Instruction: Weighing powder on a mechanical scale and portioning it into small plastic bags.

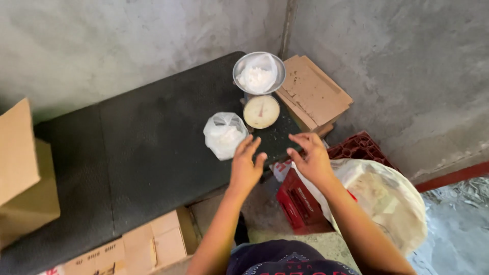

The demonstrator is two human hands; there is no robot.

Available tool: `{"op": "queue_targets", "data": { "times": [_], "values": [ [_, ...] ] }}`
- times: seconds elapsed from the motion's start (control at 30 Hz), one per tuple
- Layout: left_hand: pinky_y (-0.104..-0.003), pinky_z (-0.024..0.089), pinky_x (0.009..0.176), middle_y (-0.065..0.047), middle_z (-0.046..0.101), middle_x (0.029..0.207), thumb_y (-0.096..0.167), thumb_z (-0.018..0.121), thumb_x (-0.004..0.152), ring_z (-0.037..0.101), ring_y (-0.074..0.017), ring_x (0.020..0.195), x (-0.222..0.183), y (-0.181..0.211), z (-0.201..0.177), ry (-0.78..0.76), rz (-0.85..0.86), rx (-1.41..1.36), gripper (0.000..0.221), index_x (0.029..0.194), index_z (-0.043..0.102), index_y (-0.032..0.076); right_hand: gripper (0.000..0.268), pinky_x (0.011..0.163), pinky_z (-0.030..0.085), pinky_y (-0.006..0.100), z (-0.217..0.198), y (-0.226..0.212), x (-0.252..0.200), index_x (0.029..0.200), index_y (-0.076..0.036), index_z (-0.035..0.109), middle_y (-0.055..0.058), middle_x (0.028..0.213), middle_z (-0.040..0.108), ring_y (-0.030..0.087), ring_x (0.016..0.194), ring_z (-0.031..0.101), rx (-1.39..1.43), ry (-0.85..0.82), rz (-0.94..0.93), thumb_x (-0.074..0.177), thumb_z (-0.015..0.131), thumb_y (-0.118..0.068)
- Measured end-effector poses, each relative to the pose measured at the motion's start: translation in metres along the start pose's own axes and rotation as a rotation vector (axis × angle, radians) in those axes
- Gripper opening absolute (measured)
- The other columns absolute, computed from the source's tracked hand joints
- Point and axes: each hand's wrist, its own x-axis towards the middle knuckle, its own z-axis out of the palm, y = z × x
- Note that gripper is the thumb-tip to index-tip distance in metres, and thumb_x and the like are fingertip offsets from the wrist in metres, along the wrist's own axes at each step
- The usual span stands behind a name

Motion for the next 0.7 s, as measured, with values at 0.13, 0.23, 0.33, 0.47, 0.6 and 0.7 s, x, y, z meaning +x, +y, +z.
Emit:
{"op": "queue_targets", "data": {
  "times": [0.13,0.23,0.33,0.47,0.6,0.7],
  "values": [
    [-0.042,0.047,0.110,-0.023,0.056,0.146,0.014,0.077,0.090,0.058,-0.0382,0.130,0.055,-0.024,-0.019,0.025,0.043,0.062,0.045,0.133,0.066,0.004,0.038,0.091,0.054,0.036,0.017,0.002,0.041,0.126,-0.007,0.072,0.015,0.120,0.065,0.029,0.109,0.066,-0.107,0.113,-0.271,0.089,0.079,-0.013],
    [-0.041,0.048,0.108,-0.022,0.056,0.145,0.014,0.076,0.085,0.060,-0.0355,0.127,0.098,-0.038,-0.027,-0.045,-0.017,-0.012,0.048,0.131,0.067,0.004,0.040,0.082,0.054,0.032,0.032,0.003,0.076,0.125,-0.008,0.073,0.013,0.118,0.065,0.025,0.103,0.066,-0.093,0.164,-0.174,0.086,0.079,-0.012],
    [-0.042,0.047,0.110,-0.023,0.055,0.147,0.014,0.079,0.087,0.056,-0.0395,0.133,0.125,-0.054,-0.026,-0.051,0.102,0.041,0.050,0.133,0.066,0.002,0.039,0.079,0.054,0.031,0.046,0.005,0.101,0.125,-0.011,0.073,0.009,0.119,0.066,0.022,0.093,0.066,-0.061,0.152,0.007,0.087,0.079,-0.012],
    [-0.042,0.046,0.109,-0.024,0.048,0.152,0.015,0.079,0.085,0.055,-0.0398,0.132,0.168,-0.068,-0.015,-0.157,-0.027,0.027,0.058,0.138,0.060,0.002,0.040,0.080,0.055,0.031,0.062,0.011,0.142,0.126,-0.012,0.073,0.011,0.124,0.063,0.022,0.105,0.067,-0.033,0.118,0.032,0.087,0.079,-0.013],
    [-0.042,0.044,0.111,-0.027,0.039,0.157,0.017,0.079,0.084,0.051,-0.0402,0.136,0.204,-0.075,0.008,-0.239,-0.089,0.042,0.063,0.142,0.057,0.002,0.038,0.087,0.057,0.034,0.071,0.020,0.188,0.124,-0.016,0.074,0.015,0.130,0.061,0.027,0.109,0.067,-0.041,0.113,0.025,0.087,0.080,-0.015],
    [-0.044,0.040,0.113,-0.028,0.033,0.158,0.019,0.080,0.083,0.040,-0.0437,0.143,0.226,-0.089,0.029,-0.239,-0.078,0.168,0.064,0.141,0.058,0.003,0.040,0.098,0.052,0.042,0.090,0.060,0.228,0.120,-0.015,0.079,0.024,0.132,0.058,0.040,0.120,0.062,-0.132,0.173,-0.150,0.080,0.085,-0.015]
  ]
}}
